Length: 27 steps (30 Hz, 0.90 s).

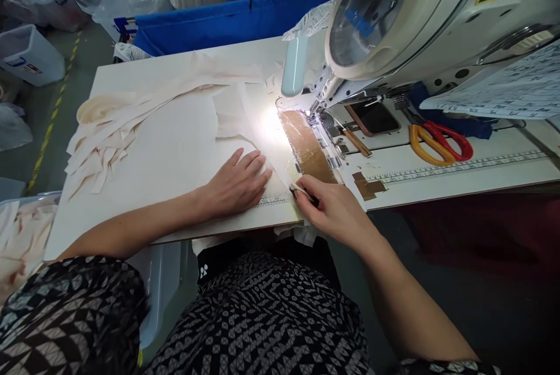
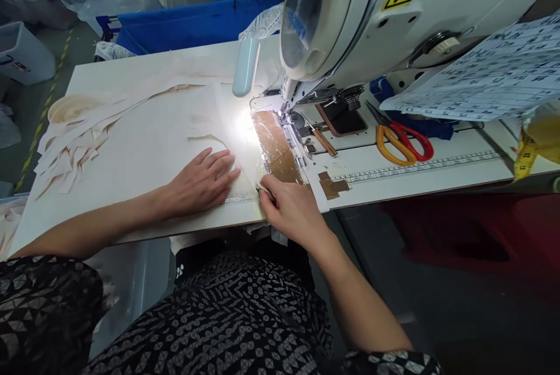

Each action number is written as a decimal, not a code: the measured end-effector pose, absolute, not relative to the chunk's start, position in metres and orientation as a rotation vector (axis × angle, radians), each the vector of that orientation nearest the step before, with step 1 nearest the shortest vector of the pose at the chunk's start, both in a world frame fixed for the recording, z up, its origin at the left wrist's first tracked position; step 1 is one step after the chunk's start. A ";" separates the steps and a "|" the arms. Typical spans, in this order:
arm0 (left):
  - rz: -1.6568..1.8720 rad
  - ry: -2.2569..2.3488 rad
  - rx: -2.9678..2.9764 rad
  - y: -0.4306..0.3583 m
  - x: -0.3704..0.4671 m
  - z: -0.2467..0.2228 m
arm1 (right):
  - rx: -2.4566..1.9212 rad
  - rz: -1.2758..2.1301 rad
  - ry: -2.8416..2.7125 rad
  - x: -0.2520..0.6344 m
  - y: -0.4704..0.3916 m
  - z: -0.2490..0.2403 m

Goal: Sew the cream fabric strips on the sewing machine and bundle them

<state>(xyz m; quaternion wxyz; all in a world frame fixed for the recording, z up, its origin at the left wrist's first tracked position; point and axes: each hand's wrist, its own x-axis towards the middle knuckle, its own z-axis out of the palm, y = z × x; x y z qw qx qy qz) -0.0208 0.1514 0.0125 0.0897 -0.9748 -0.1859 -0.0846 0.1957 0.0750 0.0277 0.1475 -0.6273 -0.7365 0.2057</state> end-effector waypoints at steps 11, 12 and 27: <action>-0.350 -0.292 -2.965 0.138 -0.015 0.006 | -1.783 0.663 -1.973 0.193 0.079 0.025; -0.361 -0.293 -2.955 0.138 -0.014 0.006 | -1.790 0.655 -1.957 0.193 0.079 0.024; -0.315 -0.320 -2.963 0.136 -0.013 0.006 | -1.810 0.587 -2.210 0.199 0.073 0.035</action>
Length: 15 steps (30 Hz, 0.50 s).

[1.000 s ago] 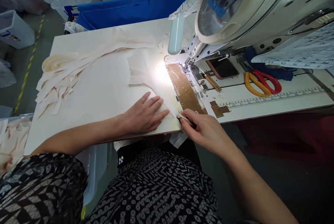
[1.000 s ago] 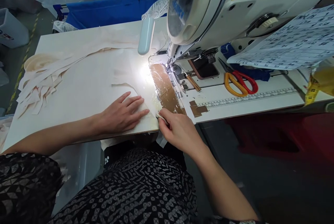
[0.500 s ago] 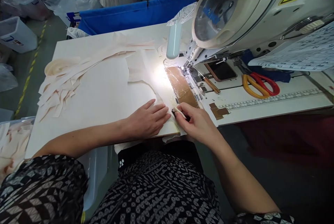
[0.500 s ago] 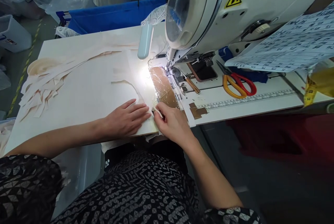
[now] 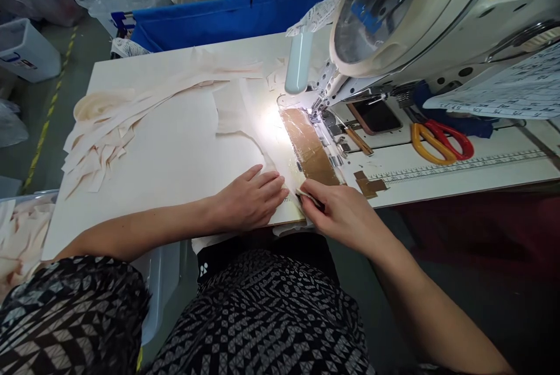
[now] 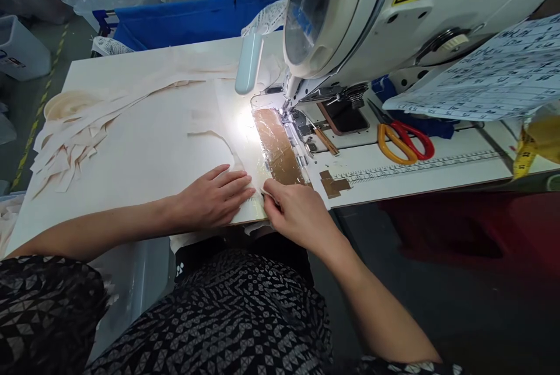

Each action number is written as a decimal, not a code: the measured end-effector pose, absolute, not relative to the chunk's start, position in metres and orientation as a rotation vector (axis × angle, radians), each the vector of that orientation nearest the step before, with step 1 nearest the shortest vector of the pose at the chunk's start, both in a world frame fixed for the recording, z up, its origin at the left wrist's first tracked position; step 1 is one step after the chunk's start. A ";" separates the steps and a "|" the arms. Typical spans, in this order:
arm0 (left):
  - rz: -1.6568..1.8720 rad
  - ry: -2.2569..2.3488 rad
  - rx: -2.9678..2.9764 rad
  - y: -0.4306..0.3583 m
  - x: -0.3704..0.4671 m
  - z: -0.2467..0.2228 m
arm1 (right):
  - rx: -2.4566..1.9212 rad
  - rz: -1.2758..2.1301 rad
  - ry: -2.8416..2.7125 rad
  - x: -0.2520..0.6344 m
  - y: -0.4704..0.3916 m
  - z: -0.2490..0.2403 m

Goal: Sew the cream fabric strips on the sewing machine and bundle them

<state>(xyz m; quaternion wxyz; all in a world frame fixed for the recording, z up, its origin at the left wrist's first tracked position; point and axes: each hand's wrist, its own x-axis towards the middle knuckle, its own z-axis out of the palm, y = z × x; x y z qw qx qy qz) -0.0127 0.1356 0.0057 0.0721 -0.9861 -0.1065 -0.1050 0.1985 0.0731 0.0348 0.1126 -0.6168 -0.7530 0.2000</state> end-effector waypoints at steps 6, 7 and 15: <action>-0.365 -0.309 -3.001 0.132 -0.015 0.005 | -1.821 0.779 -2.057 0.213 0.061 0.039; -0.371 -0.307 -3.000 0.131 -0.015 0.005 | -1.828 0.770 -2.011 0.212 0.060 0.038; -0.327 -0.313 -3.009 0.130 -0.013 0.005 | -1.832 0.636 -1.971 0.199 0.058 0.023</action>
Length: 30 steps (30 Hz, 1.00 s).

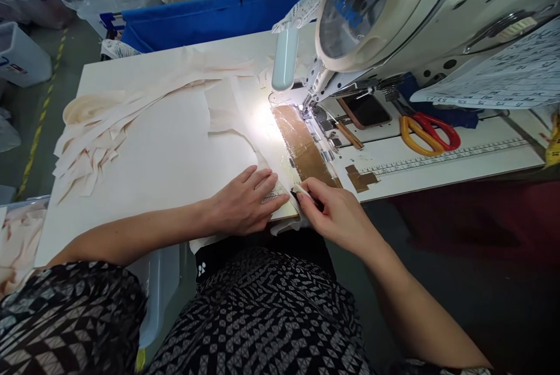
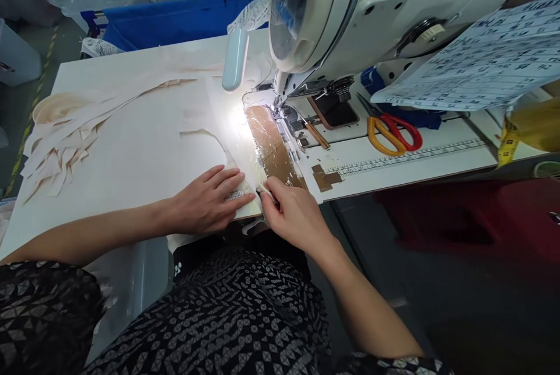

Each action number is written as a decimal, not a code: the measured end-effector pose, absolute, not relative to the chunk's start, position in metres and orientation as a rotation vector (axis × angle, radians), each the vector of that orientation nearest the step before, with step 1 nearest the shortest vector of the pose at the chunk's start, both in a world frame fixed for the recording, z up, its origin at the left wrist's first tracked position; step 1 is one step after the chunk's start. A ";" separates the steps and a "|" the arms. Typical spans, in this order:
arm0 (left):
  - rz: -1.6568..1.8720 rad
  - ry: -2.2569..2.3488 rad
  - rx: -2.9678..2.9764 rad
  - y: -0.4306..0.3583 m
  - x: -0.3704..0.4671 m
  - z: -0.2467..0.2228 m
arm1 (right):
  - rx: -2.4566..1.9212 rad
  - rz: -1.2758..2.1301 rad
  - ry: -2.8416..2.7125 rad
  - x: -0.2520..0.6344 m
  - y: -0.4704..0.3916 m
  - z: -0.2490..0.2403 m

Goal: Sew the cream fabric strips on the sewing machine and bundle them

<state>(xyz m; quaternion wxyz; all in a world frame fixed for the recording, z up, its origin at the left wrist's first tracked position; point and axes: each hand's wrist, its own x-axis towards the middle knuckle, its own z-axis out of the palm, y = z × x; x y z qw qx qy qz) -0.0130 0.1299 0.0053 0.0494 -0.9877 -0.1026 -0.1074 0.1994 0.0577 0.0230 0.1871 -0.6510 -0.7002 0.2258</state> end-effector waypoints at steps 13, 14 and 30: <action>-0.325 -0.346 -2.987 0.126 -0.013 0.007 | -1.832 0.633 -2.285 0.207 0.058 0.037; -0.316 -0.350 -2.989 0.126 -0.013 0.007 | -1.835 0.667 -2.287 0.210 0.056 0.039; -0.292 -0.299 -3.012 0.141 -0.010 0.002 | -1.998 0.222 -2.160 0.192 0.072 0.023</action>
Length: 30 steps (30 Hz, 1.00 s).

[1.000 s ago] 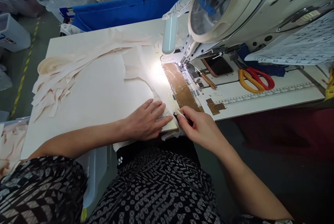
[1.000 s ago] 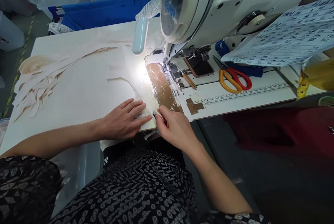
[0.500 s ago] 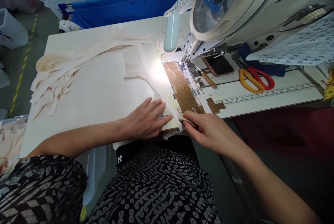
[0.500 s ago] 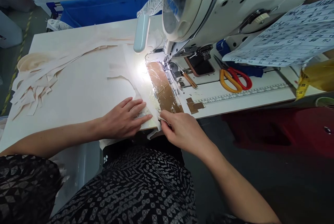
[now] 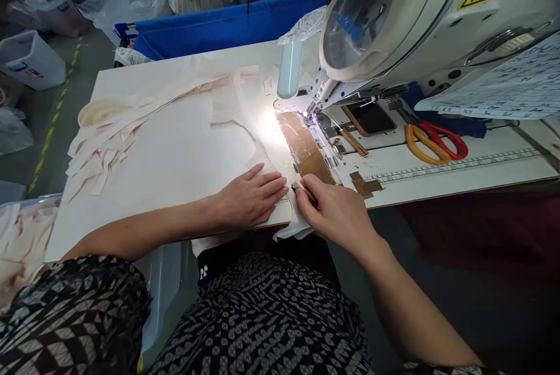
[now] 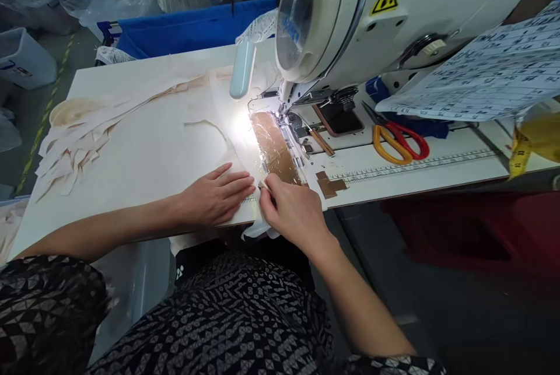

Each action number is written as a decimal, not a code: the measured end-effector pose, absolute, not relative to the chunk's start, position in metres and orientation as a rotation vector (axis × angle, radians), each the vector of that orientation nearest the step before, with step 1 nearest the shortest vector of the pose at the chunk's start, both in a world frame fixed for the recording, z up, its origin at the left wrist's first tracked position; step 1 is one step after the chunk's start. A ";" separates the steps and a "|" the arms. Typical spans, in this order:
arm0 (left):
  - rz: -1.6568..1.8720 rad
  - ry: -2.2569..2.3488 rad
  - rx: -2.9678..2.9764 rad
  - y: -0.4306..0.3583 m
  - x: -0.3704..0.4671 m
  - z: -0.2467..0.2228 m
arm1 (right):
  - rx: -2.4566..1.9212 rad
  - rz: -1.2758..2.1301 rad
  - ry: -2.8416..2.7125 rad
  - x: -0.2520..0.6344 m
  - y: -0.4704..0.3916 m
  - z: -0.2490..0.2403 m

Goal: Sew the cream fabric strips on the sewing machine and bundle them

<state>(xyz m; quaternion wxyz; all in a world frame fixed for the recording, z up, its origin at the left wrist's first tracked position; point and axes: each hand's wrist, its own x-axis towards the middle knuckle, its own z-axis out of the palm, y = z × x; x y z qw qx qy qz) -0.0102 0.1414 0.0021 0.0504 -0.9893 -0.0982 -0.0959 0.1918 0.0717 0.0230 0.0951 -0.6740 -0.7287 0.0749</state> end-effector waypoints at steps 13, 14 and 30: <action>-0.416 -0.336 -2.919 0.135 -0.005 0.001 | -1.772 0.276 -1.972 0.192 0.068 0.004; -0.415 -0.336 -2.917 0.135 -0.005 0.001 | -1.773 0.269 -1.972 0.192 0.068 0.003; -0.393 -0.351 -2.903 0.132 -0.005 -0.001 | -1.795 0.250 -2.098 0.192 0.063 0.014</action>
